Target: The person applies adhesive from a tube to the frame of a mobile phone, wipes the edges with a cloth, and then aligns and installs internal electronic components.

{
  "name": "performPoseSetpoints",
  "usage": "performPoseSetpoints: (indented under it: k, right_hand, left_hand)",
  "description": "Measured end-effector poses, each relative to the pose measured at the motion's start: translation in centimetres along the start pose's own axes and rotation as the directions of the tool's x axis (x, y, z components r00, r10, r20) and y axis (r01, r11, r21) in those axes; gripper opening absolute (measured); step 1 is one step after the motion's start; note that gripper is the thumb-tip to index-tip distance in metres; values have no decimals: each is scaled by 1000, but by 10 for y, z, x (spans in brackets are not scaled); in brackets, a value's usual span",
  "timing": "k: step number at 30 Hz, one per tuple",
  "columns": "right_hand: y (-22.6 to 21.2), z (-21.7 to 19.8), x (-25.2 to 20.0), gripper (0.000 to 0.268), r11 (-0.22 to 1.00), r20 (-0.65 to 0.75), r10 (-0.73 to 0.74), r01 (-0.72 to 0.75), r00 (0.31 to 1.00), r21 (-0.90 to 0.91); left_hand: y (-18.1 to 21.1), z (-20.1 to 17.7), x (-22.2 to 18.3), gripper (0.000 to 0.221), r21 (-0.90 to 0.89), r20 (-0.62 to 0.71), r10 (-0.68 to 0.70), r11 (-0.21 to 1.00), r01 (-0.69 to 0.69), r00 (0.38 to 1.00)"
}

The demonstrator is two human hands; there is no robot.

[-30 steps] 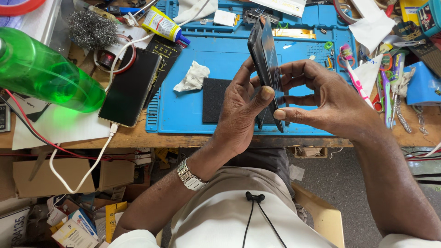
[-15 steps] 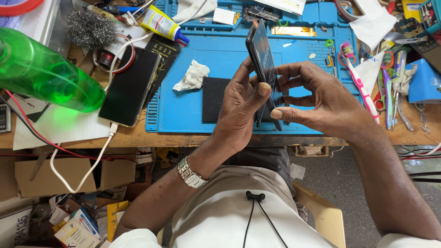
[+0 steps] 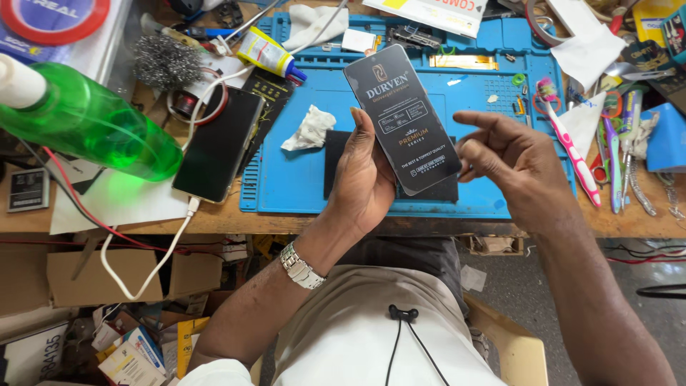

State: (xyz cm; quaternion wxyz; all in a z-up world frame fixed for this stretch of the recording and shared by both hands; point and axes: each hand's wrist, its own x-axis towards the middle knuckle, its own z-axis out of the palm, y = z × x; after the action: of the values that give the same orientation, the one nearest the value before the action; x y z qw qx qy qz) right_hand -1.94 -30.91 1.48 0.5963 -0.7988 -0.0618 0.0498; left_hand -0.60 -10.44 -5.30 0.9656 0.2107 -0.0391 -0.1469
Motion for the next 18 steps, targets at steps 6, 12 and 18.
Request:
performPoseSetpoints:
  k: [6, 12, 18]
  right_hand:
    - [26, 3, 7, 46, 970, 39, 55, -63, 998, 234]
    - [37, 7, 0, 41, 991, -18, 26, -23, 1000, 134]
    - [15, 7, 6, 46, 984, -92, -38, 22, 995, -175]
  left_hand:
    - [1, -2, 8, 52, 62, -24, 12, 998, -10, 1000]
    - [2, -1, 4, 50, 58, 46, 17, 998, -20, 999]
    - [1, 10, 6, 30, 148, 109, 31, 988, -47, 994]
